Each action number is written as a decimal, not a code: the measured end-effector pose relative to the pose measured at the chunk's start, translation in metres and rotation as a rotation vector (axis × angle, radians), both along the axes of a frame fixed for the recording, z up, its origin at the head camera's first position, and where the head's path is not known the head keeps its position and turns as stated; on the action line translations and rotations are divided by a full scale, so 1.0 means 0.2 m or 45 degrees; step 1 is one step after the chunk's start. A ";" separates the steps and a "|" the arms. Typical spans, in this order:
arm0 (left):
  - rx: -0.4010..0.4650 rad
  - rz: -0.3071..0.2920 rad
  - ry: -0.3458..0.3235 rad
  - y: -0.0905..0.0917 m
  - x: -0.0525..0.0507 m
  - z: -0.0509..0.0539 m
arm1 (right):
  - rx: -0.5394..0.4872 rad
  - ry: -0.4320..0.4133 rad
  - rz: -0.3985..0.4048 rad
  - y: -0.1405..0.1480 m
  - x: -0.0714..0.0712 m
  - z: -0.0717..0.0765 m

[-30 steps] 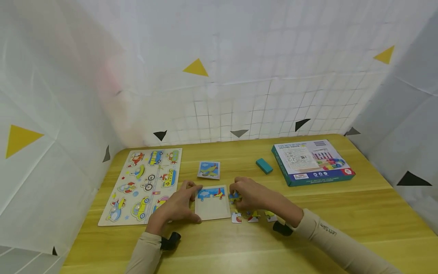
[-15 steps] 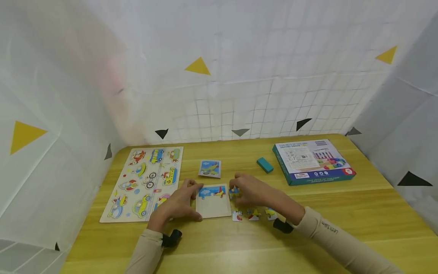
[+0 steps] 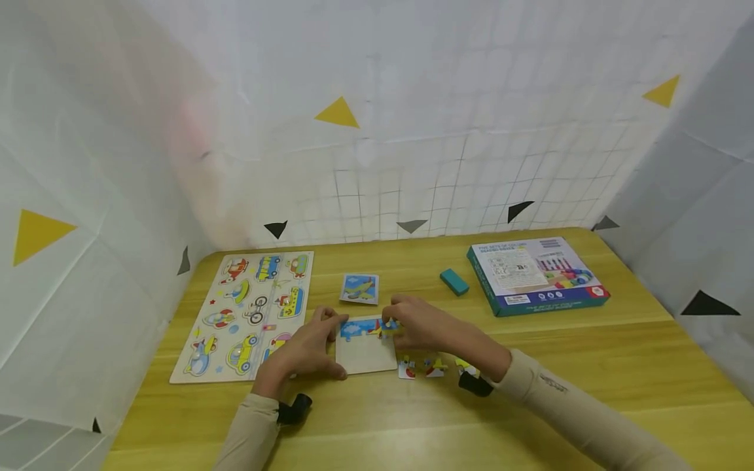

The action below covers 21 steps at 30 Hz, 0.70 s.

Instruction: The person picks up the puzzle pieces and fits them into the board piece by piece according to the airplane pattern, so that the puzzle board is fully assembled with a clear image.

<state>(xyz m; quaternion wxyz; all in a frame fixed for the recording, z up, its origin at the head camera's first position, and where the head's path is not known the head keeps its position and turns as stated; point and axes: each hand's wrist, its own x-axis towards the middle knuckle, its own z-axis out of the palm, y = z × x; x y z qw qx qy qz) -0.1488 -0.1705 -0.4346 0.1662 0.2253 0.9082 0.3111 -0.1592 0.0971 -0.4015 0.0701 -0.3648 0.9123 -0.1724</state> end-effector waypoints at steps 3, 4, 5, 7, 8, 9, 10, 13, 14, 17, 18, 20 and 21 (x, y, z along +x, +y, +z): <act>-0.001 0.007 -0.003 0.00 0.00 0.00 | 0.001 0.000 0.008 -0.02 0.00 0.01; -0.001 0.010 -0.004 0.00 0.00 0.00 | 0.002 0.000 0.009 -0.03 0.00 0.01; 0.000 0.012 -0.005 0.00 0.00 0.00 | 0.005 0.000 0.010 -0.04 0.00 0.02; 0.005 0.015 -0.012 0.00 0.00 0.00 | 0.011 -0.007 0.011 -0.05 0.00 0.02; 0.011 0.015 -0.014 -0.01 0.00 0.00 | 0.011 -0.011 0.012 -0.06 0.00 0.02; 0.016 0.014 -0.014 0.00 0.00 0.00 | 0.010 -0.017 0.014 -0.07 0.00 0.02; 0.022 0.012 -0.014 -0.01 0.00 0.00 | 0.009 -0.023 0.015 -0.07 0.00 0.02; 0.031 0.004 -0.010 -0.01 0.00 0.00 | 0.005 -0.029 0.019 -0.09 0.00 0.02; 0.030 0.001 -0.006 -0.01 0.00 0.00 | 0.003 -0.031 0.021 -0.09 0.00 0.02; 0.029 -0.005 -0.006 0.00 0.00 0.00 | 0.000 -0.026 0.029 -0.10 0.00 0.01; 0.029 -0.005 -0.010 0.00 0.00 0.00 | -0.003 -0.028 0.034 -0.10 0.00 0.01; 0.032 -0.004 -0.017 0.00 0.00 -0.01 | -0.014 -0.027 0.045 -0.11 0.00 0.01; 0.034 -0.002 -0.021 -0.01 0.00 -0.01 | -0.016 -0.023 0.050 -0.12 0.00 0.00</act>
